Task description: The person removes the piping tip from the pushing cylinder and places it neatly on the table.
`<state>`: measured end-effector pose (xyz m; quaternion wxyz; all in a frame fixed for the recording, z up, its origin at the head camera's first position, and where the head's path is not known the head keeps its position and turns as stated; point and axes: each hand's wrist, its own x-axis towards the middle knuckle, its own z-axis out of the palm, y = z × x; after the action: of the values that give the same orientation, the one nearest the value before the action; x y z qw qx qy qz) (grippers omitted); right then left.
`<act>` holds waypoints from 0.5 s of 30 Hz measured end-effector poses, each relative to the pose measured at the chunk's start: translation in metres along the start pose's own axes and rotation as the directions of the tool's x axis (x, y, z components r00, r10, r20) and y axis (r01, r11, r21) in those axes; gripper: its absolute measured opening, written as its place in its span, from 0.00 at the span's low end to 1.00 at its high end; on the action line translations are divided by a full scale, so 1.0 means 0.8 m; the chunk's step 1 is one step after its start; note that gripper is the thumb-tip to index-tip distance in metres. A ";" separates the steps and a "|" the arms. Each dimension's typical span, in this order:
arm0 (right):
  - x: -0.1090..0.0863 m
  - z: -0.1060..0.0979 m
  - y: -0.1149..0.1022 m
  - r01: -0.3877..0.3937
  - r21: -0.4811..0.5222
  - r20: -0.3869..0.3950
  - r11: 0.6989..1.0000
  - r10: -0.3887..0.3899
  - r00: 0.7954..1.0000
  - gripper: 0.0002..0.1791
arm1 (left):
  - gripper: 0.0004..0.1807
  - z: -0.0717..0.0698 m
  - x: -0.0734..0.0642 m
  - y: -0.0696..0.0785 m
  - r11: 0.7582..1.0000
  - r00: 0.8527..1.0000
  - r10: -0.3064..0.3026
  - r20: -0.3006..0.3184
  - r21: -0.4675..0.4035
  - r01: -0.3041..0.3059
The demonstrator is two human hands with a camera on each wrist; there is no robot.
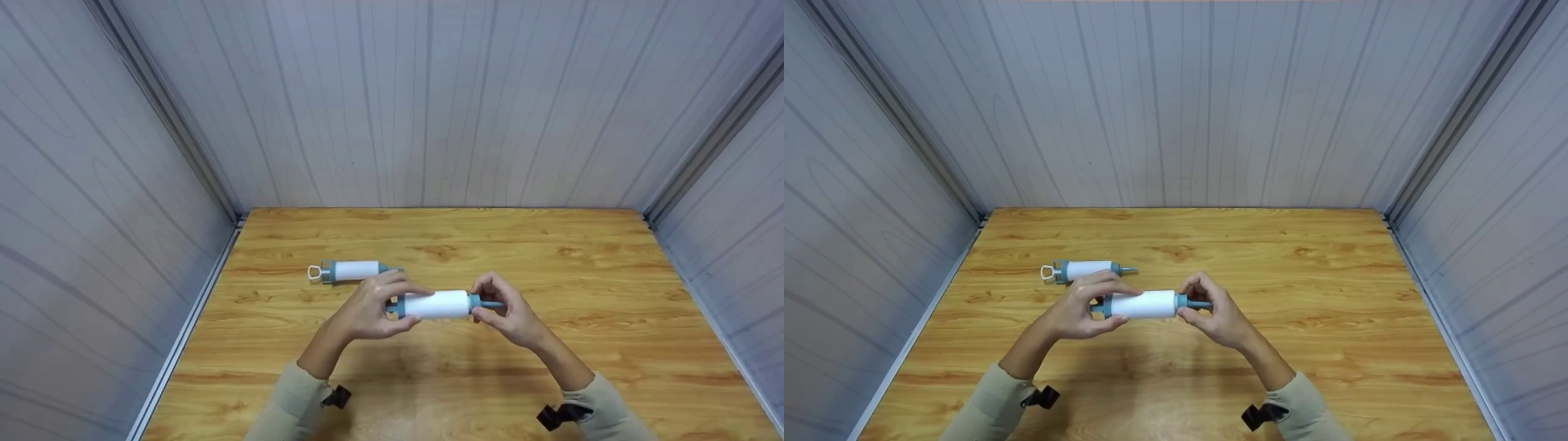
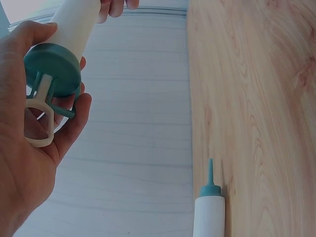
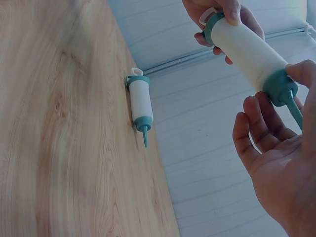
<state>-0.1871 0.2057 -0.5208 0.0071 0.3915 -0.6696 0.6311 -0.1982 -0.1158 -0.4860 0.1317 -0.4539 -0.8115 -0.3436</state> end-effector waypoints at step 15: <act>0.002 0.003 -0.003 -0.048 0.021 -0.014 0.999 0.048 0.999 0.08 | 0.22 -0.001 0.000 0.000 1.000 1.000 -0.004 -0.008 -0.006 0.004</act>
<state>-0.1857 0.2029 -0.5181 -0.0074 0.3708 -0.6722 0.6408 -0.1981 -0.1164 -0.4856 0.1327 -0.4516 -0.8108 -0.3480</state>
